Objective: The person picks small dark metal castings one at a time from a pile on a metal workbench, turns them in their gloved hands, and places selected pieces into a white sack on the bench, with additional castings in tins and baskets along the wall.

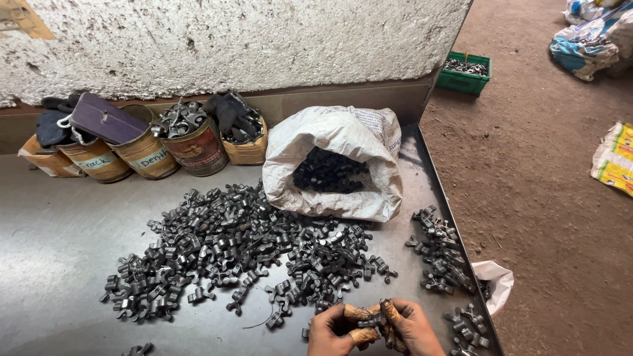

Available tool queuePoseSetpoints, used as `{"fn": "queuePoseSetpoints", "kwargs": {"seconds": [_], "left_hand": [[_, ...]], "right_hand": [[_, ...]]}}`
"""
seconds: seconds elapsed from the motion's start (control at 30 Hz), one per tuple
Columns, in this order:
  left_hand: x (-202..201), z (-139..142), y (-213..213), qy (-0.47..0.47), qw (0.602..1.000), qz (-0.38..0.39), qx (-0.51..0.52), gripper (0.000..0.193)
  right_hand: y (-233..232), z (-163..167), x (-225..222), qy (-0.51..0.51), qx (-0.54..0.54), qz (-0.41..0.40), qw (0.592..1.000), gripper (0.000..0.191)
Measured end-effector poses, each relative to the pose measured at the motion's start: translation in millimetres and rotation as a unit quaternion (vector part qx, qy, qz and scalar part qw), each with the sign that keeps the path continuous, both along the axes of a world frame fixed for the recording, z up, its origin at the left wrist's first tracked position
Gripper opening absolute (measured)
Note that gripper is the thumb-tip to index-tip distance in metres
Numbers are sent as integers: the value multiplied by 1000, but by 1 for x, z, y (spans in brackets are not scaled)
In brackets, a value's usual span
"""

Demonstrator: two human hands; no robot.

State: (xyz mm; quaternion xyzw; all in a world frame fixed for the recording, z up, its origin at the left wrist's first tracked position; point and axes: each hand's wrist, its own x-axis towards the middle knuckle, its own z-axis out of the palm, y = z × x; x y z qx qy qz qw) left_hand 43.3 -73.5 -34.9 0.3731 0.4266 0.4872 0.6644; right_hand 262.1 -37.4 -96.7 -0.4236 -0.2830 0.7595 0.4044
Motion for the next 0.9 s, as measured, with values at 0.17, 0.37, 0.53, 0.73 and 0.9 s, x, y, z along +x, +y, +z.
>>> {"fn": "queuePoseSetpoints", "kwargs": {"seconds": [0.17, 0.37, 0.53, 0.73, 0.9], "left_hand": [[1, -10, 0, -33, 999, 20, -11, 33], [-4, -18, 3, 3, 998, 67, -18, 59], [3, -24, 1, 120, 990, 76, 10, 58], [20, -31, -10, 101, 993, 64, -6, 31], [29, -33, -24, 56, 996, 67, -26, 31]], "right_hand": [[-1, 4, -3, -56, 17, -37, 998, 35], [1, 1, -7, 9, -52, -150, 987, 33], [5, 3, 8, 4, -35, -71, 997, 36], [11, 16, 15, -73, -27, 37, 996, 33], [18, 24, 10, -113, -69, 52, 990, 28]]}}
